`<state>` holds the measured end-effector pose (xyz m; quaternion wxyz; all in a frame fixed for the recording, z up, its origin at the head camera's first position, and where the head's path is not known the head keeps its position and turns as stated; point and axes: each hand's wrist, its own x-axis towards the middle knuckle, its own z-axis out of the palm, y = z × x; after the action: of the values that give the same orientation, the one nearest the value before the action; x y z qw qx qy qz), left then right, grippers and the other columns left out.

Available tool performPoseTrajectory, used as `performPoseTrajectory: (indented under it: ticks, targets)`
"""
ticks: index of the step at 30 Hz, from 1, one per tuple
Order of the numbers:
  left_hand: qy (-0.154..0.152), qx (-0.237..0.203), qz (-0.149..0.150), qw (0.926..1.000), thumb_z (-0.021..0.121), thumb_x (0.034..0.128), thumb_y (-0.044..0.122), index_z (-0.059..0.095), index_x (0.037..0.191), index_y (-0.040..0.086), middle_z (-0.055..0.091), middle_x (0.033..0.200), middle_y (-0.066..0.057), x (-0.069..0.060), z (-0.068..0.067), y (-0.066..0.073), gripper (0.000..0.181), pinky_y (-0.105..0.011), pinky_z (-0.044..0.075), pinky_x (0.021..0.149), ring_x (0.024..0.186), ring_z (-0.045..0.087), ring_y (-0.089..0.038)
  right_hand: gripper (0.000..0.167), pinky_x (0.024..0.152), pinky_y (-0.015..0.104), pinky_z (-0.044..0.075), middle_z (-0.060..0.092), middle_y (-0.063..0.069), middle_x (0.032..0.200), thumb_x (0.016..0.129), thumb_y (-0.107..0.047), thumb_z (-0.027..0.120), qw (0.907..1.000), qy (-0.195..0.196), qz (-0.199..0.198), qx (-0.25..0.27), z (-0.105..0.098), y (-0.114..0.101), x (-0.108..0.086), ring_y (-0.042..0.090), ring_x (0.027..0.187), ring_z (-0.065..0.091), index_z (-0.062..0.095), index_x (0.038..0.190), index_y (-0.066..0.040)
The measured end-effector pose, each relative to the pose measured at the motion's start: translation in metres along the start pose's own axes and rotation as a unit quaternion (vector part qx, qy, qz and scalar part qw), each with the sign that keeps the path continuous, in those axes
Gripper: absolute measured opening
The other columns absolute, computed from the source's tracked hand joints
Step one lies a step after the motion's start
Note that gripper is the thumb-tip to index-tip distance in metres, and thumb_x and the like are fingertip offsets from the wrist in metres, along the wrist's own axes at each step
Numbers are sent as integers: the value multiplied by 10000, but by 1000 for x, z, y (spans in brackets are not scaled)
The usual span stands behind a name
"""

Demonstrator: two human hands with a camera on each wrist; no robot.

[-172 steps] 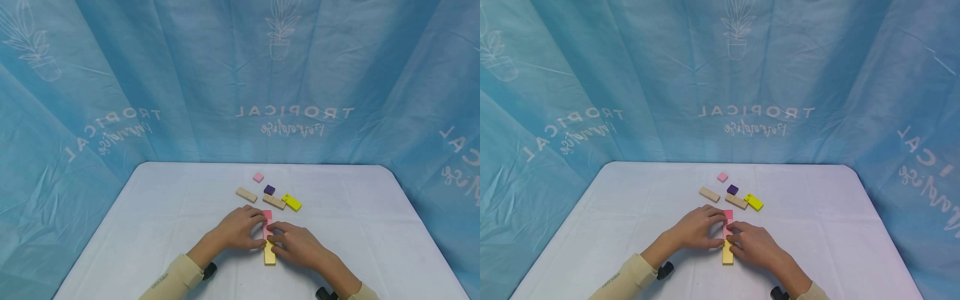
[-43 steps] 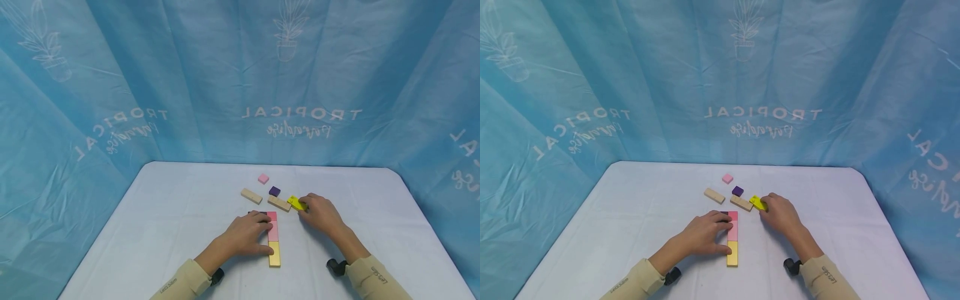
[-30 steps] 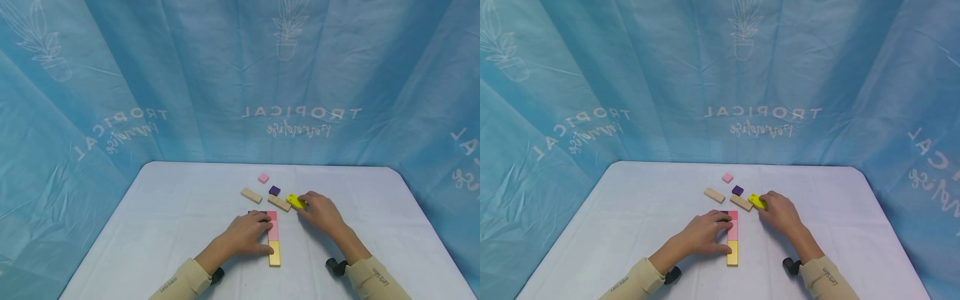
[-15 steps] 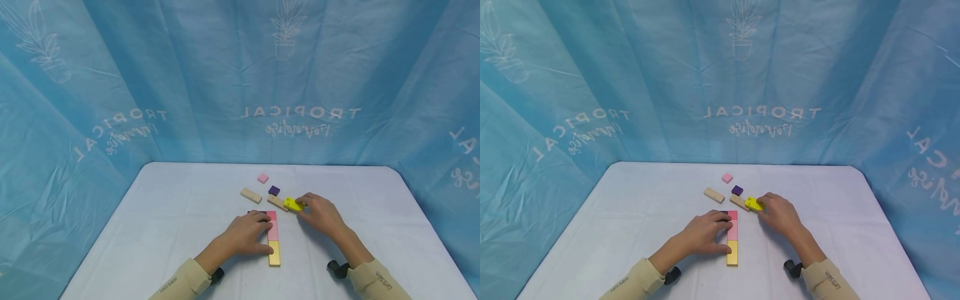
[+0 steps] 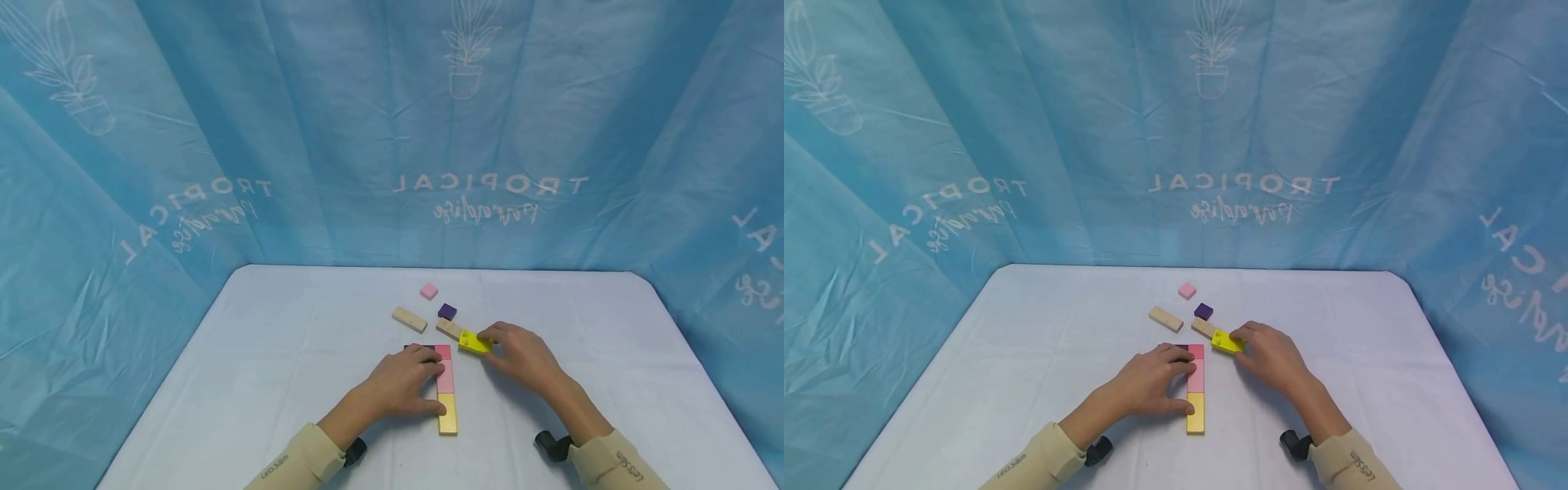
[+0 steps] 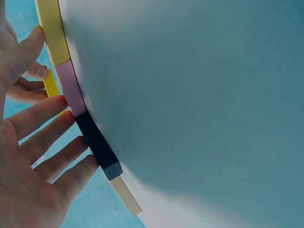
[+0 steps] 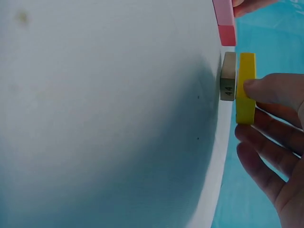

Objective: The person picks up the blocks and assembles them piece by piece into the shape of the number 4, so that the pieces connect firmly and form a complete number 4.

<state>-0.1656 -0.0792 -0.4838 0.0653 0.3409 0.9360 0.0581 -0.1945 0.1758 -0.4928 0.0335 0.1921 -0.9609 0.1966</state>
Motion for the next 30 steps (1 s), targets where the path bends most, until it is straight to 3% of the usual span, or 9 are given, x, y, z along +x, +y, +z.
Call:
performPoseTrajectory:
  ticks: [17,30]
  targets:
    - [23,-59,1,10000,658,747,687,628,1280,267,512,1332,84,-1,1,0,679,-404,492,873,1227,426,-135,355,923,446,470,661,-24,1121,786,-229,802,9991,-350,-231,29,6,-5,-2,206,1068,594,713,1125,-171]
    - [58,-83,32,9999,653,747,693,627,1280,269,504,1337,87,0,2,-2,681,-413,496,858,1237,414,-136,352,935,452,460,661,-15,1137,791,-222,799,9987,-490,-170,5,10,-7,3,218,1091,588,711,1128,-175]
